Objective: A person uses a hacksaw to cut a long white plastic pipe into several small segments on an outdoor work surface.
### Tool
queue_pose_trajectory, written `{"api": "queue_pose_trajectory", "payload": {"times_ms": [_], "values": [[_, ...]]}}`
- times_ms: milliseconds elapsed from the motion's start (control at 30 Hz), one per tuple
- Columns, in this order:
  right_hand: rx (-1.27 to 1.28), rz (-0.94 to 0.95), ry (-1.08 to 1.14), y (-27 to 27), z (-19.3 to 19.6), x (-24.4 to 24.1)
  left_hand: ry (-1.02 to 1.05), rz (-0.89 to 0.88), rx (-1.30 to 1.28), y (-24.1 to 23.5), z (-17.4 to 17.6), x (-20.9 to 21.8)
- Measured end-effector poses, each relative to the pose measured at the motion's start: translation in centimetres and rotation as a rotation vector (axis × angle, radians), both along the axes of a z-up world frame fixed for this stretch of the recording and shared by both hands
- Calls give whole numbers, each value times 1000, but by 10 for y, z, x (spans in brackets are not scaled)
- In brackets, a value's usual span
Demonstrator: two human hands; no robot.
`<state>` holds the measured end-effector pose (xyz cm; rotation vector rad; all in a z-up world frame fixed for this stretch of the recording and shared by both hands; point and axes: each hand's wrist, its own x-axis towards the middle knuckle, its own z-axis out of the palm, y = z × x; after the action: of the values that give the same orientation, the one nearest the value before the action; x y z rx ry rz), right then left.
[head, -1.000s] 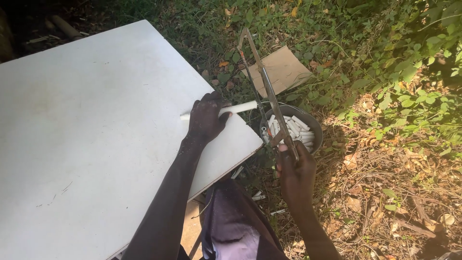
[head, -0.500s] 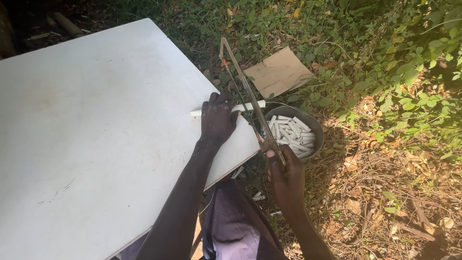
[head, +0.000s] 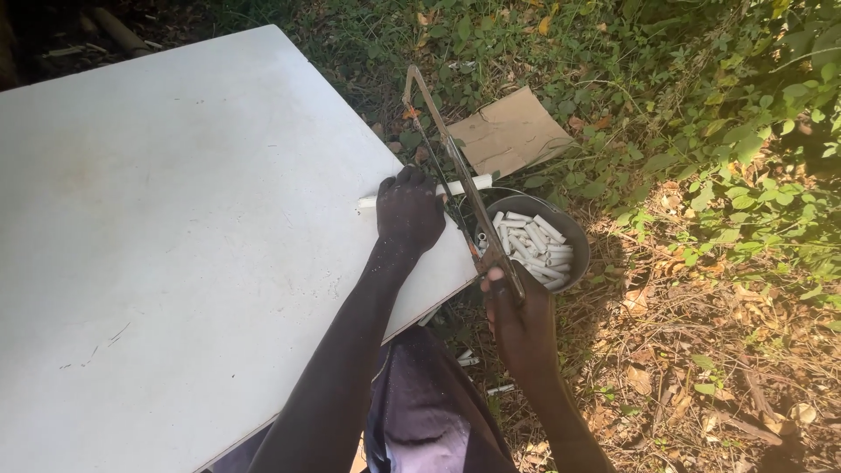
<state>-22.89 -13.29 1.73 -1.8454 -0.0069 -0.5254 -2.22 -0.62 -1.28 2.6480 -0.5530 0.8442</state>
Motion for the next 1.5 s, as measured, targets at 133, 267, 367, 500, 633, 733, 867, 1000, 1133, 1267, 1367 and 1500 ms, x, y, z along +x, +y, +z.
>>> {"api": "queue_pose_trajectory", "payload": {"times_ms": [133,267,367,500,633,733,867,1000,1133,1267,1367,1500], "values": [[110,43,36,-2,-3,-1,78,49,19,0,1,-6],[71,37,4,-4,-6,0,57,67,-16,-3,6,-14],[71,40,-7,-8,-17,2,197,99,-144,-10,22,-25],[53,56,-78,-10,-24,2,411,164,-115,-15,45,-46],[87,13,-27,-6,-19,-5,227,260,-219,-23,14,-23],[65,-18,-7,-8,-19,-5,263,274,-239,-24,21,-26],[108,-15,4,-6,-15,-6,200,241,-284,-21,15,-23],[121,-12,23,-6,-16,-5,129,207,-321,-23,9,-23],[100,-9,3,-6,-16,-4,-37,175,-304,-24,8,-28],[99,3,2,-6,-18,-4,-74,155,-280,-23,9,-30],[58,-15,-18,-7,-19,-4,2,151,-294,-21,12,-30],[41,-7,-106,-14,-16,5,278,149,-222,-10,34,-40]]}}
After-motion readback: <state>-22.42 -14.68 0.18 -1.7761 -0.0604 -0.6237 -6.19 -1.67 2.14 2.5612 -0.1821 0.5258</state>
